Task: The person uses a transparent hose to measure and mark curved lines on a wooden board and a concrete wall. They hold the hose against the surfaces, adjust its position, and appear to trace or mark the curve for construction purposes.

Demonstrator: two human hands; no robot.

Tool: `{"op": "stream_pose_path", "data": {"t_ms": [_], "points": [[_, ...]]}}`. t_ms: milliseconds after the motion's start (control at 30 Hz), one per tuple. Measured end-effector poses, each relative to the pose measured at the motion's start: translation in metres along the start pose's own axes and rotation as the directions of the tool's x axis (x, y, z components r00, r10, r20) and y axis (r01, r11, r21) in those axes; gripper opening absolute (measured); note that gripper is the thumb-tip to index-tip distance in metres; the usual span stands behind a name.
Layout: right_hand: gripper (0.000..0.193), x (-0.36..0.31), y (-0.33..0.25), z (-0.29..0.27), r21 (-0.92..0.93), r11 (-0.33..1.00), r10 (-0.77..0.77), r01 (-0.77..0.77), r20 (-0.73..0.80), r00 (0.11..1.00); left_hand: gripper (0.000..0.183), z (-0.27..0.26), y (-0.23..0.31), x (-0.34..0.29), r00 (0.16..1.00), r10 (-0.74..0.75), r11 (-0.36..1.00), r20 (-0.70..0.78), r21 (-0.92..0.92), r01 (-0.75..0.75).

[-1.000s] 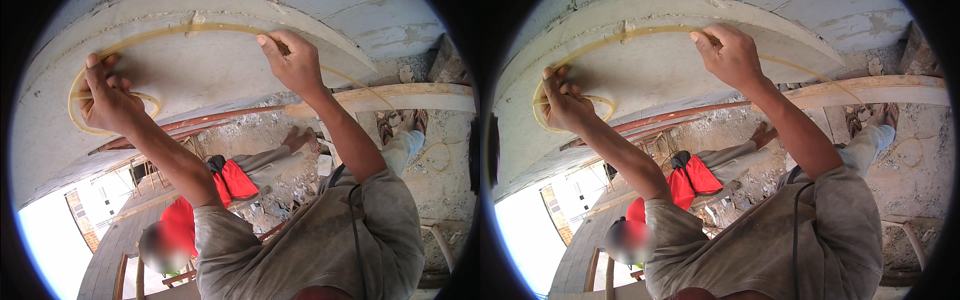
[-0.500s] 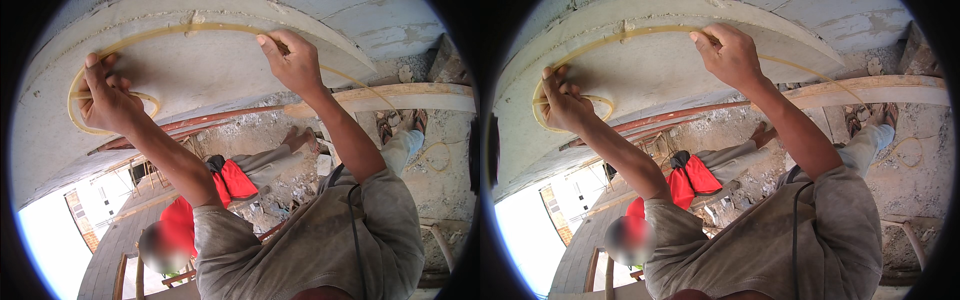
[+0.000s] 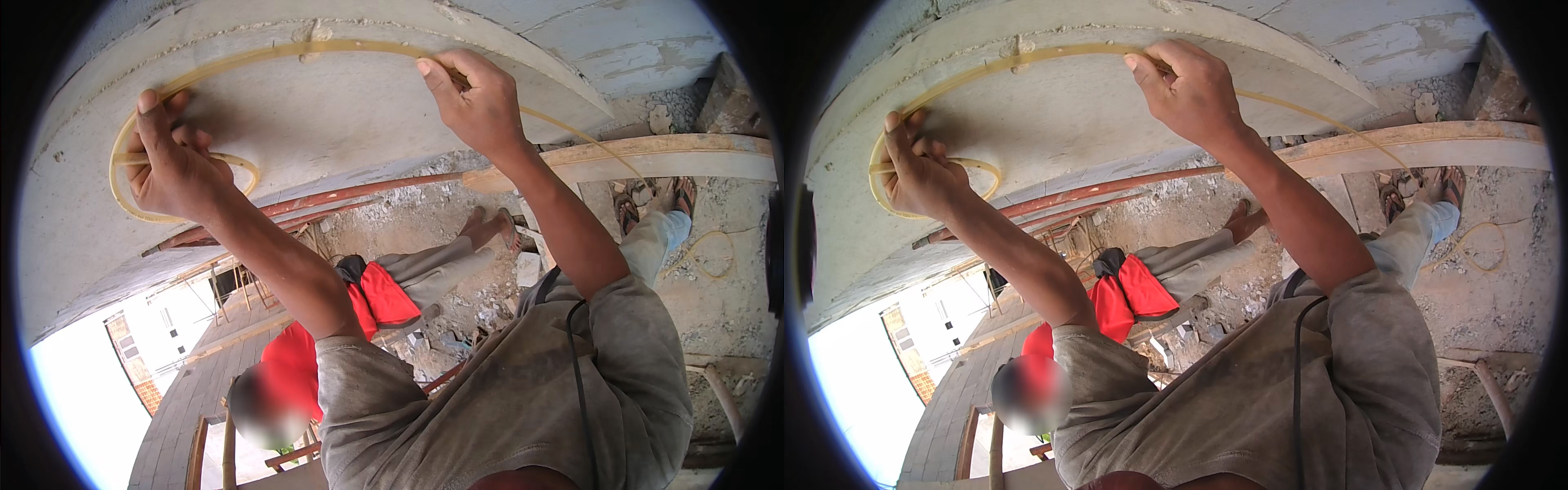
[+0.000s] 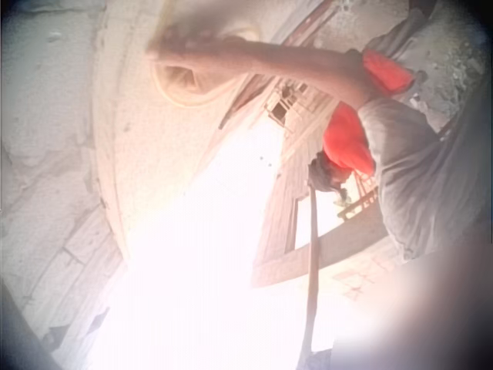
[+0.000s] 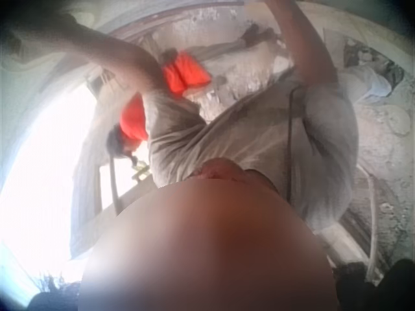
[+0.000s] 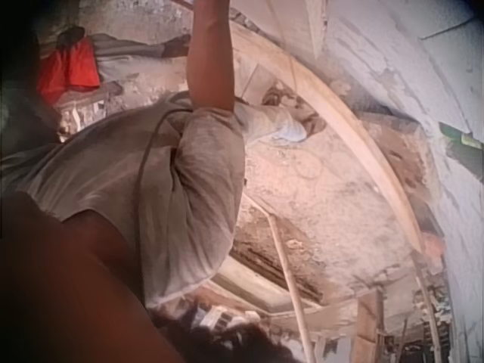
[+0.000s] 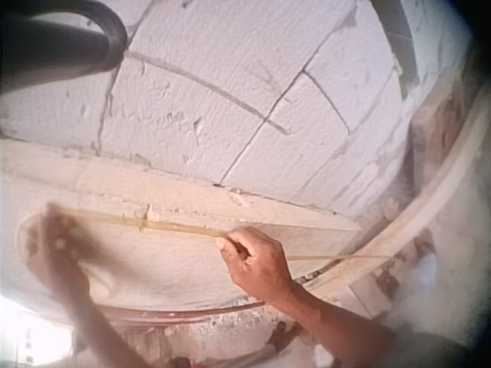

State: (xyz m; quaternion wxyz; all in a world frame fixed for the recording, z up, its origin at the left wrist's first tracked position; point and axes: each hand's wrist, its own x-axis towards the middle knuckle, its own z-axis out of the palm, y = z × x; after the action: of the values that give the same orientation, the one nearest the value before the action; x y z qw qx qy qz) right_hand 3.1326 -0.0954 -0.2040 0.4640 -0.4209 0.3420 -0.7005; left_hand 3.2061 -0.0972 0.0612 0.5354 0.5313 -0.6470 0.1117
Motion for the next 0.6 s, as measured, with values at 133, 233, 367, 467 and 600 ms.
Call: {"op": "stream_pose_path", "data": {"t_ms": [133,233,367,467,600], "points": [[0.024,0.0001,-0.0009,0.0000,0.006,1.000,0.002,-0.002,-0.001,1.000,0.016,-0.0006,-0.0005,0.0008,1.000,0.003,1.000,0.007,0.001,-0.003],[0.024,0.0001,-0.0019,-0.0002,0.015,1.000,0.001,-0.001,-0.002,1.000,0.015,-0.0008,-0.0008,0.0005,1.000,0.006,1.000,-0.003,0.009,-0.006],[0.023,0.0008,-0.0018,-0.0006,0.001,1.000,0.002,-0.002,0.009,1.000,0.015,-0.0004,-0.0012,0.0004,1.000,0.002,1.000,-0.006,0.007,-0.002],[0.022,0.0007,-0.0019,-0.0005,0.008,1.000,0.011,-0.011,0.003,1.000,0.015,0.0003,-0.0010,0.0001,1.000,-0.016,1.000,-0.024,0.023,0.017],[0.023,0.0009,-0.0020,-0.0002,0.005,1.000,0.013,-0.013,0.000,1.000,0.015,0.0011,-0.0009,-0.0007,1.000,-0.006,1.000,-0.012,0.012,0.006]]}}
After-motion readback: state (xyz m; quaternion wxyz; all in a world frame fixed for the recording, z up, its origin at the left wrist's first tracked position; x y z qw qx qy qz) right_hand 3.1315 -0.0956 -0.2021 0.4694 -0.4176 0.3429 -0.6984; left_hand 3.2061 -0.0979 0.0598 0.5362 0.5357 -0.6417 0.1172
